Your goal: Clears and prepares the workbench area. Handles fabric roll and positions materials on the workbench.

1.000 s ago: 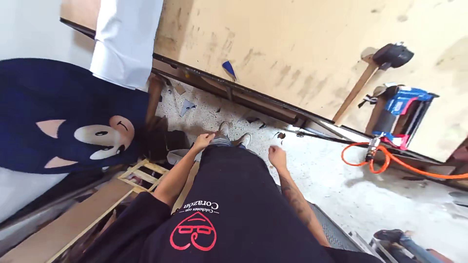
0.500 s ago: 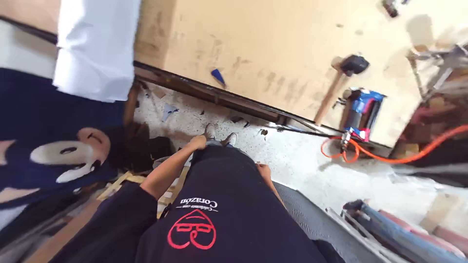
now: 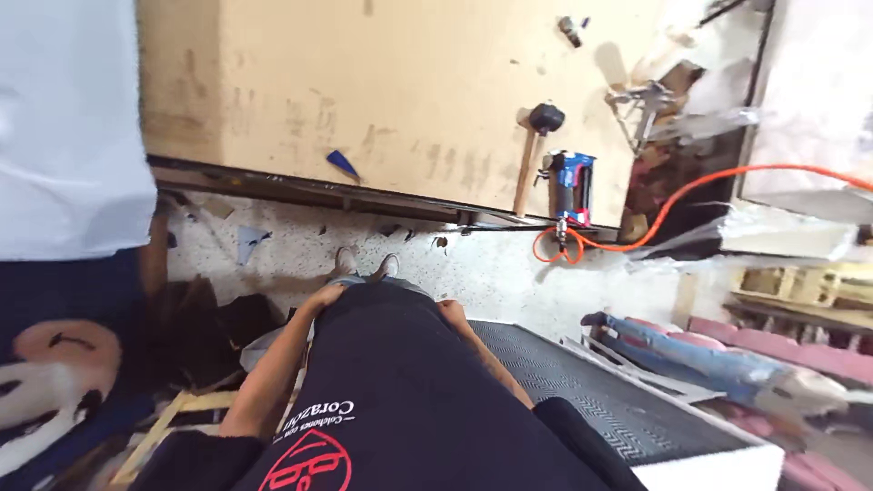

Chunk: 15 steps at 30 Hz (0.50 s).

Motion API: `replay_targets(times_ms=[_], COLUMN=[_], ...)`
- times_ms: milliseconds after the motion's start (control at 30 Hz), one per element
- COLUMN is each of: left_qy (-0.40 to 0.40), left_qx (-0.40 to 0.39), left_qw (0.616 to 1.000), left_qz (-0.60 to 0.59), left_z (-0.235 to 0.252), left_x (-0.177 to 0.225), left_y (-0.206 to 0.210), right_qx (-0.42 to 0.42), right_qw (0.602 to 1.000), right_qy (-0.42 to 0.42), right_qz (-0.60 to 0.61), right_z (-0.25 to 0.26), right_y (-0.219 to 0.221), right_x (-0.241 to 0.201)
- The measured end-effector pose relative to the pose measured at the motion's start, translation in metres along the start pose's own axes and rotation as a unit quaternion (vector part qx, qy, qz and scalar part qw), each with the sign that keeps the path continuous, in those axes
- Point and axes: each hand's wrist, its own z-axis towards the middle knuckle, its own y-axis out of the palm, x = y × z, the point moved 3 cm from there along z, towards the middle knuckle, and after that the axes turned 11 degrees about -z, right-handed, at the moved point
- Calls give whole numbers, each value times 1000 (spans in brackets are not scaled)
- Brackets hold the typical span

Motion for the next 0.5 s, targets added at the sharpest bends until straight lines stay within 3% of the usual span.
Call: replay_targets(times_ms=[100,267,333,500], left_qy=[-27,13,65,196], left_qx=[16,103,169,344], left_qw=[999,994,982,916], left_qz=[18,-19,-58,64], left_z=[-9,-33,-52,-75], left_x=[2,30,66,167], left_y=[-13,-36,-47,-87], right_qx=[72,323,389,478], right_qw=[996,941,917,877], right_qy=[-53,-82,-61,-17], right_qz=[-12,61,63,44], right_z=[-6,-26,-31,28], right_y=[-24,-156,-220,-341], right_x=[-25,-70,-75,-27])
